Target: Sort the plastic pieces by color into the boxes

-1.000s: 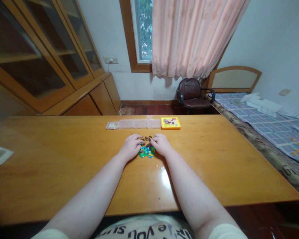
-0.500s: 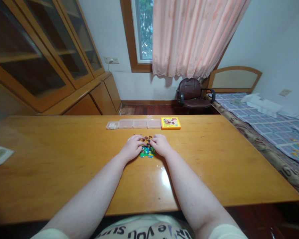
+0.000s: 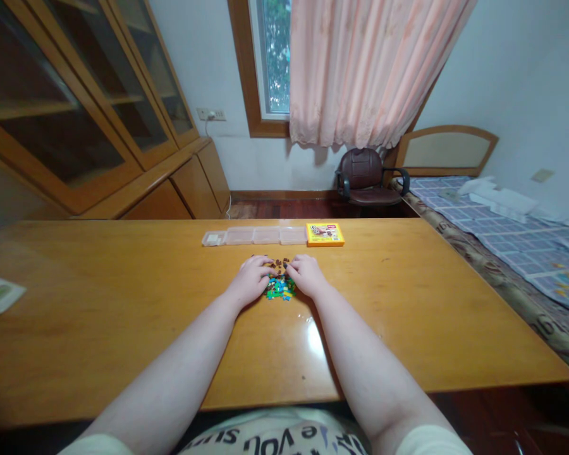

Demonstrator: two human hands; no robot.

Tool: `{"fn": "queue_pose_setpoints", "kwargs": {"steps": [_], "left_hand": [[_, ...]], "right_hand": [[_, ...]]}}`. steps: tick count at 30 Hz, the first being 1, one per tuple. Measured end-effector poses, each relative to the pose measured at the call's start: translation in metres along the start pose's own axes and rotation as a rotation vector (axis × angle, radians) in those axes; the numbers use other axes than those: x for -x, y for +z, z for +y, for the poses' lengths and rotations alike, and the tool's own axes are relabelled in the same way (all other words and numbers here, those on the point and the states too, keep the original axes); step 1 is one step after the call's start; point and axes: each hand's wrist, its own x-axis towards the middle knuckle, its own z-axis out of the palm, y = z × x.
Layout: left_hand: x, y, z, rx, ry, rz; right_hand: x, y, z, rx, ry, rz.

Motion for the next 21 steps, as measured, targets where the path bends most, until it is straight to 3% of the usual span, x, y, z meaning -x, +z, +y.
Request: {"fn": "queue_pose_setpoints", "kwargs": {"steps": [7, 12, 21], "left_hand": [[-0.0005, 0.0004, -0.0014, 0.029, 0.028, 0.008], [0.0004, 0.0040, -0.0026, -0.010, -0.039, -0.021], [-0.0007, -0.0007, 0.0015, 0.005, -0.055, -0.005]], "right_hand": [[-0.0009, 0.0001, 0.0006, 0.038, 0.075, 0.061], [-0.0007, -0.0003, 0.0015, 0.038, 0.123, 0.098], [-0.0005, 0.0033, 0.0036, 0.002, 0.039, 0.022]]}}
